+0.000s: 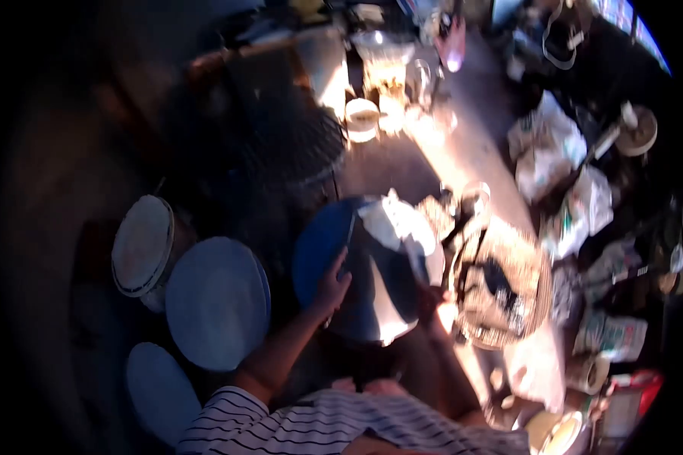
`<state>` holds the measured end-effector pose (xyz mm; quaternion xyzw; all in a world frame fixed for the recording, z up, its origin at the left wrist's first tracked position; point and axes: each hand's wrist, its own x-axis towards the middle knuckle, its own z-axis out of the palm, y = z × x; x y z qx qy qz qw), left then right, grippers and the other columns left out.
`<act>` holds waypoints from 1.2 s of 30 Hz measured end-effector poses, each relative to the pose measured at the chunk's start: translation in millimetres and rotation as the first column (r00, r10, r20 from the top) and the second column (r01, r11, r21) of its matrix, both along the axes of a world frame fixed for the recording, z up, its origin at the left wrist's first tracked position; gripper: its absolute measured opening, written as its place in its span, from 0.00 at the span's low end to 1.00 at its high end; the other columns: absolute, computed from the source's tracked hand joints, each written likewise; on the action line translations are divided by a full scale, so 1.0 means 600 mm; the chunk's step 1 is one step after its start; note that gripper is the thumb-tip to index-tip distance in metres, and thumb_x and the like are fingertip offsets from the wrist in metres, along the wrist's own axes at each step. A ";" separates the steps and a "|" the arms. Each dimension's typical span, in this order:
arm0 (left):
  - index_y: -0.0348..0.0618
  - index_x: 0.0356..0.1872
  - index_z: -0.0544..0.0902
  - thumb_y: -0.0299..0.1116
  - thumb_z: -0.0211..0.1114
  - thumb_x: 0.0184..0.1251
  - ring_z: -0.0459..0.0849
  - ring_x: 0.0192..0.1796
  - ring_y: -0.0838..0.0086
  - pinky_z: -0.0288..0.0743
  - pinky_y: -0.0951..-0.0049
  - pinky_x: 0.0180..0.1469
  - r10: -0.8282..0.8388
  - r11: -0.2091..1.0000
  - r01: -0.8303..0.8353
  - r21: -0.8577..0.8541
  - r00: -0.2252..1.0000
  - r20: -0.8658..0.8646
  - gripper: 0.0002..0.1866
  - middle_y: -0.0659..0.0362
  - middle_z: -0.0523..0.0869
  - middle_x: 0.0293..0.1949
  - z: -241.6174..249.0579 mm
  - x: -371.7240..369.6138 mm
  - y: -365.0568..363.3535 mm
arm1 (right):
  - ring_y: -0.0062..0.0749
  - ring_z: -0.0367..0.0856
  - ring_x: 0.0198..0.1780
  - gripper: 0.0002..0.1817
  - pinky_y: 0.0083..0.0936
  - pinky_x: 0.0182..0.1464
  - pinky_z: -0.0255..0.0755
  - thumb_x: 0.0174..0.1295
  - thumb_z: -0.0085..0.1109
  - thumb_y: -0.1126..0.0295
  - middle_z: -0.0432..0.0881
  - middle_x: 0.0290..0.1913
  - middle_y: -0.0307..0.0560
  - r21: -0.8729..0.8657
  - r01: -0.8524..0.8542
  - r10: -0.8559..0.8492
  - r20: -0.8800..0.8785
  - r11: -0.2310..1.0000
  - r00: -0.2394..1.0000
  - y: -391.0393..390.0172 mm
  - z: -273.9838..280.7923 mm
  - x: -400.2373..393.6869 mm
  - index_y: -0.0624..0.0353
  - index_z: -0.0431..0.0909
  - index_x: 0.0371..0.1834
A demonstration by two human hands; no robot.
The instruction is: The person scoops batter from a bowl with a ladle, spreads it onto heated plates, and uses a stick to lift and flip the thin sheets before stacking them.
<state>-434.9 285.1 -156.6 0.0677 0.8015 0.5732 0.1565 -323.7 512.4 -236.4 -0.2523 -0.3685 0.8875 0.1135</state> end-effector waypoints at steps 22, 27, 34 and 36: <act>0.70 0.72 0.56 0.26 0.54 0.68 0.64 0.12 0.81 0.61 0.77 0.13 0.206 0.979 -0.200 -0.050 0.955 0.213 0.34 0.64 0.69 0.18 0.051 0.088 -0.075 | 0.44 0.76 0.42 0.14 0.32 0.46 0.71 0.50 0.57 0.79 0.79 0.39 0.49 0.991 -0.039 0.121 0.055 -0.131 0.991 0.007 0.089 -0.035 0.59 0.80 0.42; 0.68 0.72 0.55 0.26 0.53 0.69 0.64 0.12 0.82 0.61 0.78 0.12 0.293 0.953 -0.303 0.015 0.932 0.213 0.34 0.64 0.69 0.19 0.056 0.119 -0.075 | 0.47 0.77 0.41 0.14 0.37 0.45 0.73 0.50 0.54 0.79 0.78 0.37 0.48 0.987 -0.106 0.168 0.125 -0.118 0.978 -0.018 0.097 -0.040 0.56 0.81 0.40; 0.65 0.73 0.55 0.24 0.53 0.68 0.63 0.11 0.82 0.61 0.79 0.11 0.486 0.860 -0.507 0.060 0.850 0.204 0.34 0.65 0.66 0.18 0.057 0.157 -0.023 | 0.43 0.77 0.41 0.19 0.34 0.46 0.73 0.48 0.58 0.77 0.80 0.37 0.45 0.998 0.013 0.417 0.017 -0.068 0.909 0.057 0.097 -0.094 0.51 0.83 0.46; 0.64 0.73 0.55 0.24 0.53 0.68 0.62 0.11 0.82 0.60 0.79 0.10 0.529 0.828 -0.554 0.083 0.822 0.211 0.34 0.65 0.66 0.18 0.055 0.175 0.001 | 0.43 0.77 0.41 0.19 0.34 0.46 0.73 0.46 0.59 0.77 0.80 0.37 0.44 0.975 -0.045 0.300 0.111 -0.219 0.947 0.117 0.122 -0.113 0.51 0.83 0.45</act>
